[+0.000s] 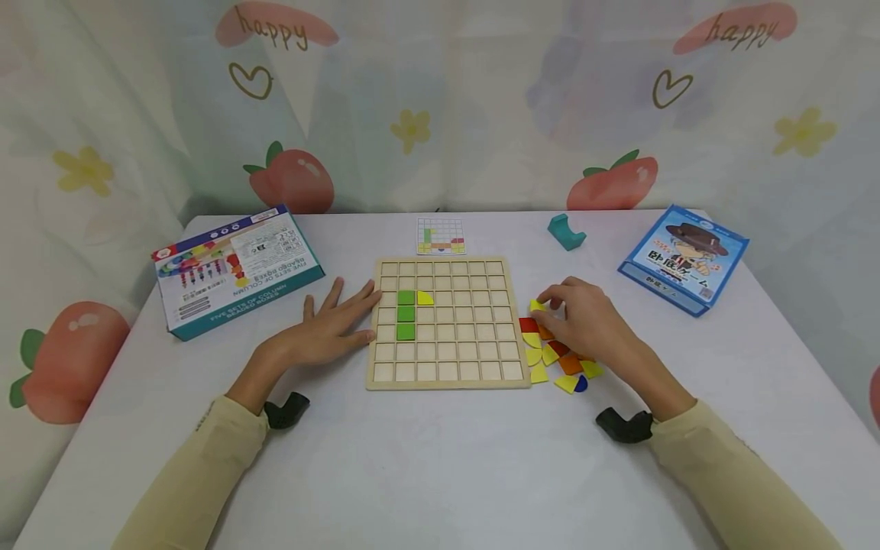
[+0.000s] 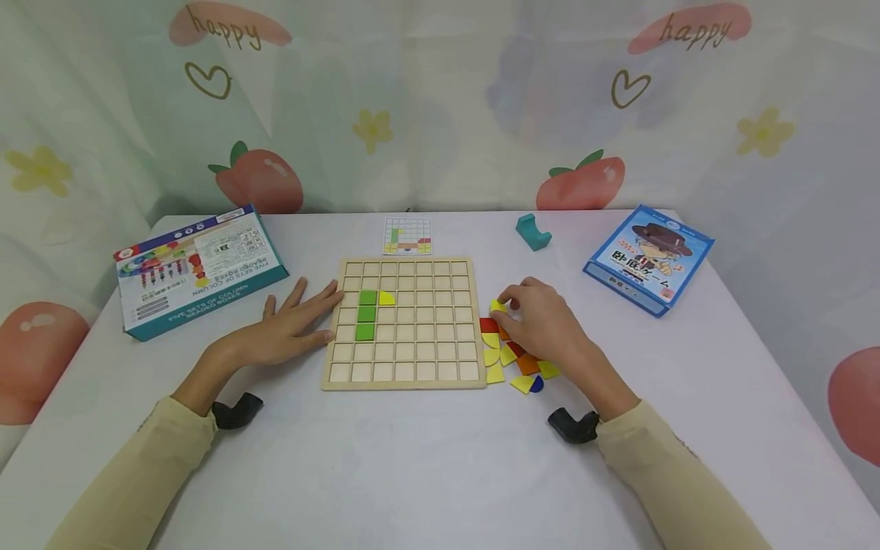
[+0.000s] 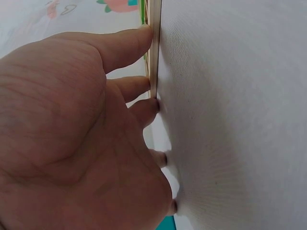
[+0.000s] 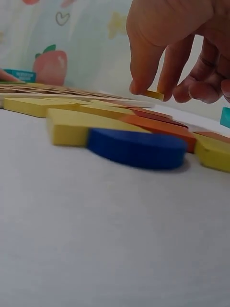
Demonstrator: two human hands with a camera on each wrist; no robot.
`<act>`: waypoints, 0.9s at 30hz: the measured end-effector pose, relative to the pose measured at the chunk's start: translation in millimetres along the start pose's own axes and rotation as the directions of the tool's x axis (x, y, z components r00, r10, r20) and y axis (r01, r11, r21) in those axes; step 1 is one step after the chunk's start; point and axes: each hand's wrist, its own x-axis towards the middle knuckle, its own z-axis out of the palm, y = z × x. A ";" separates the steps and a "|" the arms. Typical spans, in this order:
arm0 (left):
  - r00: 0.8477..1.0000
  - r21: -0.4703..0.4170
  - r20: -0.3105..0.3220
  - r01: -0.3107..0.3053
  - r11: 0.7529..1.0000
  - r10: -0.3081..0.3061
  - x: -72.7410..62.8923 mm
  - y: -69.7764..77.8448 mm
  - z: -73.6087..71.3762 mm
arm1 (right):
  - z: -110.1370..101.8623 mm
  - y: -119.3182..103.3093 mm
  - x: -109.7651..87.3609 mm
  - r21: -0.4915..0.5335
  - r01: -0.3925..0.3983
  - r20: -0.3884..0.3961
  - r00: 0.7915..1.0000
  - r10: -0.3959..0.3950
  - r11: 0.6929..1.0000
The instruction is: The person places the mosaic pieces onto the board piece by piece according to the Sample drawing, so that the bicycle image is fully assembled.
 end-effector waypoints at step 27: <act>1.000 0.008 -0.007 -0.006 1.000 0.006 0.6 -0.4 0.5 | 24.8 -52.9 -10.1 0.023 0.154 -0.032 0.988 -0.153 0.988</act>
